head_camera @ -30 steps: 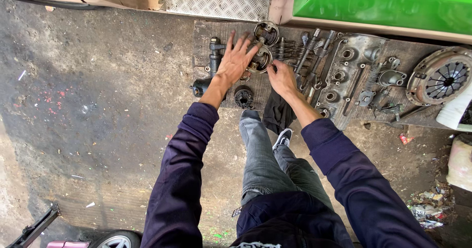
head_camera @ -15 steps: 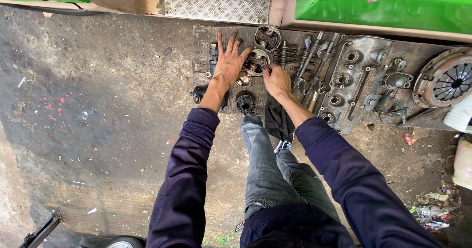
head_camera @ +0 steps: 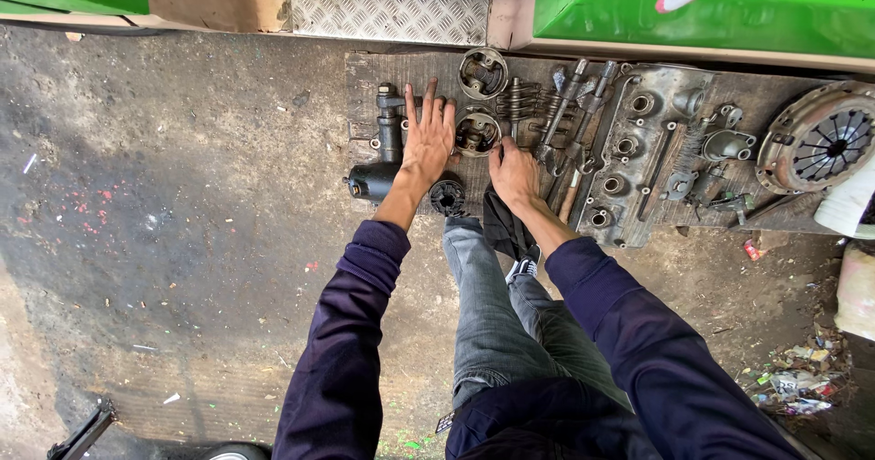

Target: The person cleans a piston and other engine parts using a rag and a small brush. They wipe the piston with a rag, then use a brush to scrub the inside of the piston, and finally wipe it again with the rag.

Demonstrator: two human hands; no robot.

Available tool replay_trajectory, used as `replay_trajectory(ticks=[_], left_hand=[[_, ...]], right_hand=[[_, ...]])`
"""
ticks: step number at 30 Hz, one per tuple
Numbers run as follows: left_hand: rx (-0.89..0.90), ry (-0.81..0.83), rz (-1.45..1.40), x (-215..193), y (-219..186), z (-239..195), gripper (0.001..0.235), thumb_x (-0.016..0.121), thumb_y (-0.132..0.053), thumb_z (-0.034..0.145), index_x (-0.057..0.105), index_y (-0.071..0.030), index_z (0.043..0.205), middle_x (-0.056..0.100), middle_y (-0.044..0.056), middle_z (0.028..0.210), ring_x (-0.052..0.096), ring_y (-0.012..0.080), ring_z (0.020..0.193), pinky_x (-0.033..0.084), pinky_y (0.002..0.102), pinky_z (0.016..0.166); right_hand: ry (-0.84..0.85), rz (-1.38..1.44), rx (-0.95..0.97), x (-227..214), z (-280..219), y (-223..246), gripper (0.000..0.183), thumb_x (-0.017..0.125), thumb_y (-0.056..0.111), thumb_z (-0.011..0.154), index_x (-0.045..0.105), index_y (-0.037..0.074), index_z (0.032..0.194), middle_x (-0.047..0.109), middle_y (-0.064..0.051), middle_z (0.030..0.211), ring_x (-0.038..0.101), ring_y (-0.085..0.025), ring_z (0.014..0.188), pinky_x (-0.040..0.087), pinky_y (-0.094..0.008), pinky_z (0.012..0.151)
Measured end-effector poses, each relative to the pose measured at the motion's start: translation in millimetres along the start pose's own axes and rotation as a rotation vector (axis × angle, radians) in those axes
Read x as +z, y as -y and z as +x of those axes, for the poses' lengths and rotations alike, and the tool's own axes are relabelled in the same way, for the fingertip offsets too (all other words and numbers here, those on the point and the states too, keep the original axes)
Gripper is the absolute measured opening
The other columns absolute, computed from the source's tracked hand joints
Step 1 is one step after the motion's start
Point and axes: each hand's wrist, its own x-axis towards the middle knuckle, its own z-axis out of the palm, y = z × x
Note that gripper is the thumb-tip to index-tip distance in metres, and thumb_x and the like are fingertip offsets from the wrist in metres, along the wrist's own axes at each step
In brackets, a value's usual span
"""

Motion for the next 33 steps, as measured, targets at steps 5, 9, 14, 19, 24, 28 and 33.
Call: replay_trajectory(ticks=[5,9,14,19,24,28,33], left_hand=[[-0.104,0.034,-0.404,-4.8,-12.1,-18.9,0.126,0.088,-0.058,0.063,0.030,0.010,0.152,0.039,0.027,0.151,0.012,0.0428,0.153,0.000,0.061,0.124],[-0.211,-0.147,-0.565,-4.1,-13.6,-34.0,0.130,0.090,-0.058,0.060,0.026,0.009,0.152,0.036,0.033,0.153,0.012,0.0435,0.153,0.003,0.060,0.125],[-0.319,-0.409,-0.720,10.1,-9.6,-50.1,0.106,0.083,-0.045,0.076,0.029,0.009,0.150,0.040,0.028,0.149,0.017,0.0434,0.154,0.006,0.062,0.128],[-0.491,-0.435,-0.790,21.8,-16.1,-64.9,0.073,0.071,-0.032,0.092,0.037,0.005,0.145,0.041,0.027,0.147,0.020,0.0435,0.154,0.009,0.063,0.129],[-0.503,-0.464,-0.771,21.7,-24.8,-66.3,0.070,0.070,-0.028,0.091,0.039,0.004,0.145,0.042,0.028,0.145,0.023,0.0420,0.154,0.010,0.062,0.130],[-0.539,-0.446,-0.802,16.6,-29.7,-65.4,0.072,0.070,-0.026,0.087,0.041,0.005,0.145,0.043,0.029,0.144,0.025,0.0426,0.152,0.011,0.061,0.128],[-0.548,-0.498,-0.807,5.7,-33.7,-64.0,0.073,0.071,-0.027,0.087,0.041,0.007,0.144,0.042,0.031,0.145,0.026,0.0432,0.150,0.013,0.060,0.128]], right_hand=[[-0.150,-0.041,-0.126,9.4,-10.7,-14.7,0.023,0.055,0.020,0.104,0.064,-0.001,0.104,0.060,-0.012,0.053,0.056,-0.021,0.040,0.050,-0.039,0.045],[-0.151,-0.036,-0.156,13.8,-9.2,-14.8,0.022,0.055,0.018,0.101,0.063,-0.002,0.102,0.061,-0.014,0.052,0.058,-0.024,0.040,0.051,-0.041,0.042],[-0.063,0.117,0.007,12.8,7.0,-9.5,0.023,0.052,0.018,0.103,0.067,-0.001,0.102,0.057,-0.011,0.049,0.049,-0.017,0.036,0.043,-0.036,0.035],[-0.037,0.201,0.096,12.1,16.4,-9.2,0.027,0.052,0.019,0.103,0.068,-0.002,0.107,0.054,-0.005,0.047,0.041,-0.010,0.033,0.033,-0.028,0.029],[-0.039,0.195,0.196,24.1,22.4,-6.5,0.034,0.052,0.023,0.105,0.070,-0.006,0.109,0.050,0.002,0.050,0.039,-0.005,0.034,0.033,-0.024,0.028],[-0.007,0.150,0.157,31.3,35.4,-10.1,0.039,0.054,0.024,0.102,0.064,-0.006,0.125,0.046,-0.002,0.044,0.032,-0.008,0.032,0.029,-0.027,0.027],[0.030,0.099,0.050,40.5,49.7,-1.5,0.045,0.053,0.029,0.104,0.062,-0.006,0.129,0.050,-0.003,0.046,0.037,-0.012,0.035,0.039,-0.030,0.031]])
